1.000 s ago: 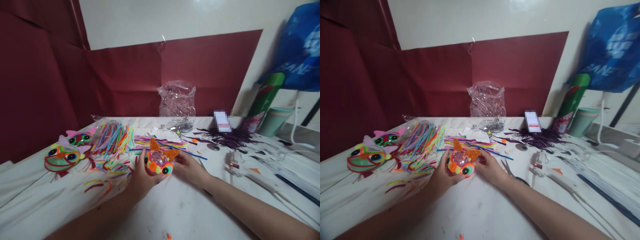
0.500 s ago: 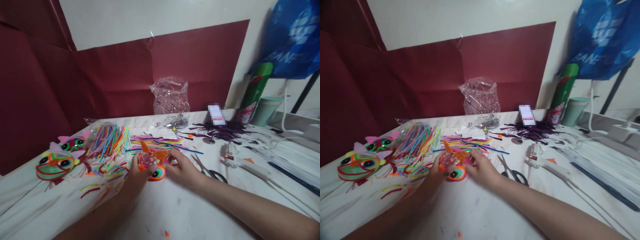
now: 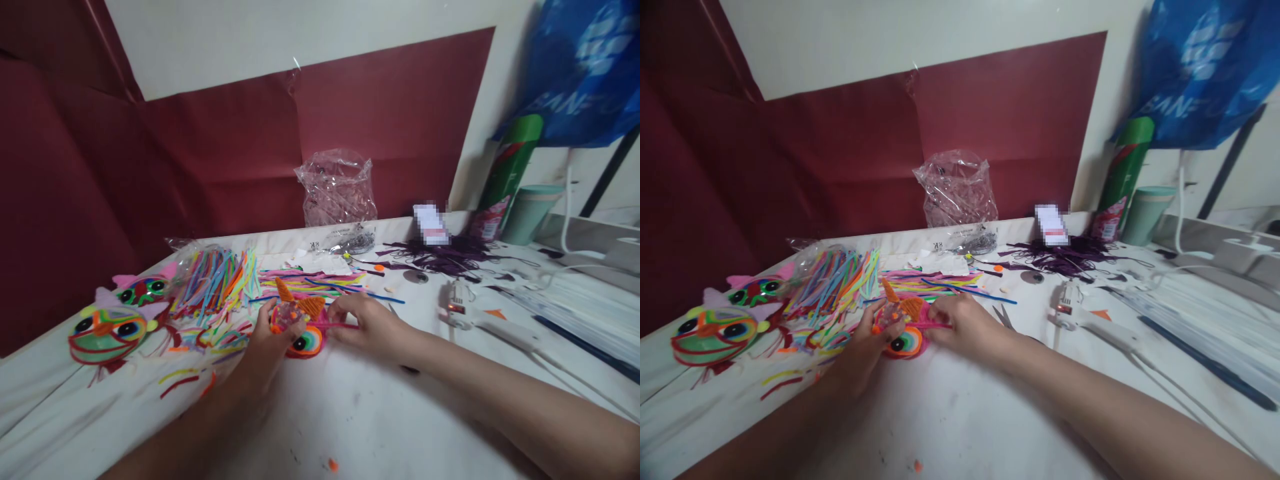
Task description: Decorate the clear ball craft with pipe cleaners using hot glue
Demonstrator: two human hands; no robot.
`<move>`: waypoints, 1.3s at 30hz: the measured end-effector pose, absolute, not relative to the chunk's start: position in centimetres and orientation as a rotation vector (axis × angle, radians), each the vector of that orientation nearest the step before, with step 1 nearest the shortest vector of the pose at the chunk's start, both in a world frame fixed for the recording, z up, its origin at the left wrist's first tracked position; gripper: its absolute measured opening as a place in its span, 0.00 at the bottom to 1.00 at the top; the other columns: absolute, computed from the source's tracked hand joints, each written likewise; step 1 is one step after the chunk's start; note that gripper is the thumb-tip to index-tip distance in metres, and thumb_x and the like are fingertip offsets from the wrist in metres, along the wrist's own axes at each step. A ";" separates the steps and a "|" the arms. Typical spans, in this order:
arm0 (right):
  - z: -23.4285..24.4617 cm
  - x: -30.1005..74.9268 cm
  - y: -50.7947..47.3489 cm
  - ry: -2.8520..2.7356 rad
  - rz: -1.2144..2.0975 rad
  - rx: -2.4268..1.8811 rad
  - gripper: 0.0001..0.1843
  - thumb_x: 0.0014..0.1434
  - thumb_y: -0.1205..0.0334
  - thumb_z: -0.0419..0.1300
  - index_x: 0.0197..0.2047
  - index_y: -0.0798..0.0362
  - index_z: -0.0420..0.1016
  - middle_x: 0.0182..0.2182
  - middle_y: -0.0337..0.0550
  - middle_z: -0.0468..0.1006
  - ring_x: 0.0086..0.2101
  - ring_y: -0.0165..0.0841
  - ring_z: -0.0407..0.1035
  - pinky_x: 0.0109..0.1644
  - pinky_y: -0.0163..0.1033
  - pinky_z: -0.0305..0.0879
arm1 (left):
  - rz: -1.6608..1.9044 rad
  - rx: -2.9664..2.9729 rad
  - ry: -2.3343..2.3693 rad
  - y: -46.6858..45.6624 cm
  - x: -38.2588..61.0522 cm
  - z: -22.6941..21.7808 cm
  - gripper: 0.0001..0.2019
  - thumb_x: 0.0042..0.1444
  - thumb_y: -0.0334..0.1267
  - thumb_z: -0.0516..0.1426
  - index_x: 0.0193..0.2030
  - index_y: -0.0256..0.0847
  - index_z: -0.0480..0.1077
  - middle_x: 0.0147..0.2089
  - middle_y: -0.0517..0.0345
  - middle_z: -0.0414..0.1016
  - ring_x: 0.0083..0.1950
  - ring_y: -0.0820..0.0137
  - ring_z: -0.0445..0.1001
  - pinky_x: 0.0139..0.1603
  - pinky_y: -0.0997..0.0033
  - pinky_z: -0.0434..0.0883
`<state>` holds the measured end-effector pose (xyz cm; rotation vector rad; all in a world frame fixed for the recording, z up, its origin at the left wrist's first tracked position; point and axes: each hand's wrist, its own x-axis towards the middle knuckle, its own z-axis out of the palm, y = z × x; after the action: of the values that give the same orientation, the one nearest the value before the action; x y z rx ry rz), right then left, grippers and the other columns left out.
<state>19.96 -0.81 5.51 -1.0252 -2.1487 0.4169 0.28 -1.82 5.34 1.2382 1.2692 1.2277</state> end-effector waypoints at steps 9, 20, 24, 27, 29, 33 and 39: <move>5.5 20.0 -0.9 -2.218 0.065 -0.995 0.06 0.57 0.71 0.58 0.30 0.53 0.73 0.25 0.43 0.77 0.27 0.34 0.70 0.38 0.39 0.62 | 1.226 1.223 1.286 -1.5 0.2 5.5 0.39 0.42 0.40 0.66 0.61 0.41 0.56 0.54 0.45 0.73 0.52 0.59 0.73 0.52 0.62 0.68; 6.7 20.6 -1.3 -2.163 -0.083 -0.927 0.03 0.59 0.68 0.58 0.37 0.55 0.73 0.32 0.48 0.78 0.34 0.38 0.71 0.41 0.43 0.64 | 1.284 1.142 1.235 -0.1 -0.5 3.6 0.38 0.40 0.39 0.67 0.60 0.42 0.59 0.49 0.47 0.76 0.47 0.60 0.76 0.51 0.61 0.69; 8.8 21.7 -1.9 -2.025 -0.090 -0.939 0.04 0.61 0.64 0.56 0.37 0.54 0.71 0.33 0.48 0.76 0.37 0.39 0.70 0.41 0.44 0.66 | 1.319 1.140 1.255 0.2 -0.9 3.3 0.35 0.41 0.41 0.67 0.57 0.43 0.62 0.48 0.49 0.76 0.47 0.60 0.75 0.51 0.61 0.68; 10.2 22.5 -2.4 -1.934 -0.071 -0.991 0.05 0.61 0.62 0.55 0.37 0.53 0.71 0.34 0.46 0.76 0.36 0.37 0.71 0.39 0.41 0.67 | 1.296 1.165 1.284 0.1 -1.0 3.5 0.32 0.42 0.42 0.66 0.55 0.43 0.64 0.48 0.50 0.76 0.49 0.60 0.74 0.53 0.61 0.67; 10.9 23.0 -2.7 -1.910 -0.073 -1.040 0.06 0.61 0.62 0.55 0.37 0.53 0.71 0.34 0.46 0.75 0.35 0.37 0.71 0.37 0.40 0.67 | 1.297 1.175 1.266 0.1 -1.2 3.6 0.29 0.43 0.43 0.66 0.53 0.43 0.66 0.47 0.51 0.77 0.50 0.60 0.74 0.52 0.62 0.67; 11.5 24.6 -3.6 -1.943 -0.102 -1.097 0.08 0.61 0.60 0.54 0.36 0.54 0.72 0.35 0.48 0.75 0.36 0.37 0.71 0.31 0.36 0.66 | 1.293 1.105 1.190 0.5 -1.4 3.4 0.26 0.43 0.45 0.65 0.49 0.43 0.67 0.48 0.52 0.76 0.48 0.62 0.74 0.47 0.65 0.70; 10.1 32.8 -5.1 -1.804 -0.253 -1.432 0.14 0.59 0.52 0.54 0.37 0.53 0.74 0.33 0.47 0.77 0.30 0.36 0.72 0.26 0.36 0.66 | 1.320 1.018 1.150 1.4 -1.5 3.0 0.25 0.40 0.45 0.66 0.45 0.41 0.68 0.50 0.53 0.74 0.50 0.63 0.73 0.38 0.72 0.72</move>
<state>32.82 -5.12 10.12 -1.4322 -1.8041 -0.2525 -1.52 1.42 3.02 1.0182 1.1496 1.3199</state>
